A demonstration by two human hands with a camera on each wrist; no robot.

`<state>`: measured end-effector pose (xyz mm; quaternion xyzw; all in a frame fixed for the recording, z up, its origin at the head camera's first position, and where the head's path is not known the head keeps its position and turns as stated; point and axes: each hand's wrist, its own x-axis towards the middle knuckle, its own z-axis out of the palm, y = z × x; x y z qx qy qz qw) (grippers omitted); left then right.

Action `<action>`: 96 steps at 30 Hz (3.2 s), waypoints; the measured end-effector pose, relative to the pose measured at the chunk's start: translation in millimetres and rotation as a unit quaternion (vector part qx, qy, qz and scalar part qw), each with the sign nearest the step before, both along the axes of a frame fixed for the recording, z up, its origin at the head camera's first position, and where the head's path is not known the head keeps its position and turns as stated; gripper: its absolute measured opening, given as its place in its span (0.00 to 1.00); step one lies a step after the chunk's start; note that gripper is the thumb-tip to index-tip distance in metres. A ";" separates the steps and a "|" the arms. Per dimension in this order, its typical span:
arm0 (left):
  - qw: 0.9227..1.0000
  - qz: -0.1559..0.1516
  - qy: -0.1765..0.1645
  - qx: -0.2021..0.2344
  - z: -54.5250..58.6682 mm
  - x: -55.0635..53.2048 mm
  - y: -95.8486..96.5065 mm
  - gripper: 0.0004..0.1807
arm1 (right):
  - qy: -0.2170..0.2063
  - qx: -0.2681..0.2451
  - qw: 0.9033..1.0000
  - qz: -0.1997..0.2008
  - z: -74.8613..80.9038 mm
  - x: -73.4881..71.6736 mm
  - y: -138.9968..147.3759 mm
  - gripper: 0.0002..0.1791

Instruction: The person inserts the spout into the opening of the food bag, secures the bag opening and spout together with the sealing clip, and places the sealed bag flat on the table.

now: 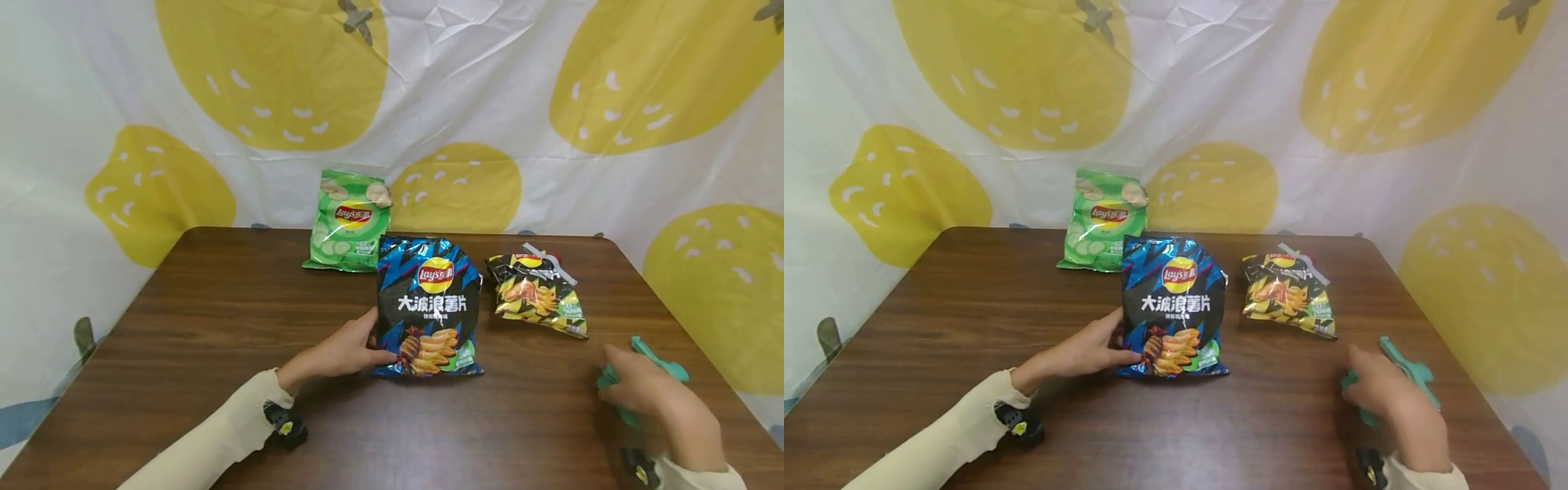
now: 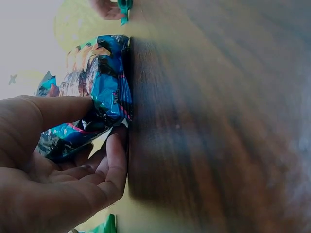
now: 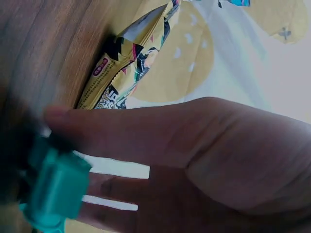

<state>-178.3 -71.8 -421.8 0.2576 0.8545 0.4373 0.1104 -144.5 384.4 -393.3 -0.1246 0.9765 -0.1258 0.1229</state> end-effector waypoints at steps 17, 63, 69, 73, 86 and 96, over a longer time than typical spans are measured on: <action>0.995 0.094 -0.015 0.036 11.1 -0.3 -3.2 0.35 | 0.066 -0.173 0.983 -0.006 9.1 16.9 -15.3 0.15; 0.985 0.075 0.157 -0.004 44.7 17.8 19.9 0.20 | -0.064 -0.495 0.865 0.050 24.8 -26.2 -194.4 0.23; 0.972 0.104 0.202 -0.057 44.5 20.0 20.3 0.22 | -0.034 -0.491 0.870 0.025 22.6 -25.7 -196.4 0.23; 0.957 0.113 0.255 -0.084 44.3 26.1 23.4 0.23 | 0.006 -0.461 0.887 0.015 22.0 -22.8 -199.8 0.22; 0.970 -0.002 0.241 0.013 53.1 35.1 26.7 0.11 | -0.050 -0.364 0.923 0.119 43.3 -27.8 -166.7 0.22; 0.939 0.009 0.341 -0.046 39.2 58.6 36.3 0.12 | 0.008 -0.260 0.953 0.158 59.7 -38.9 -128.6 0.18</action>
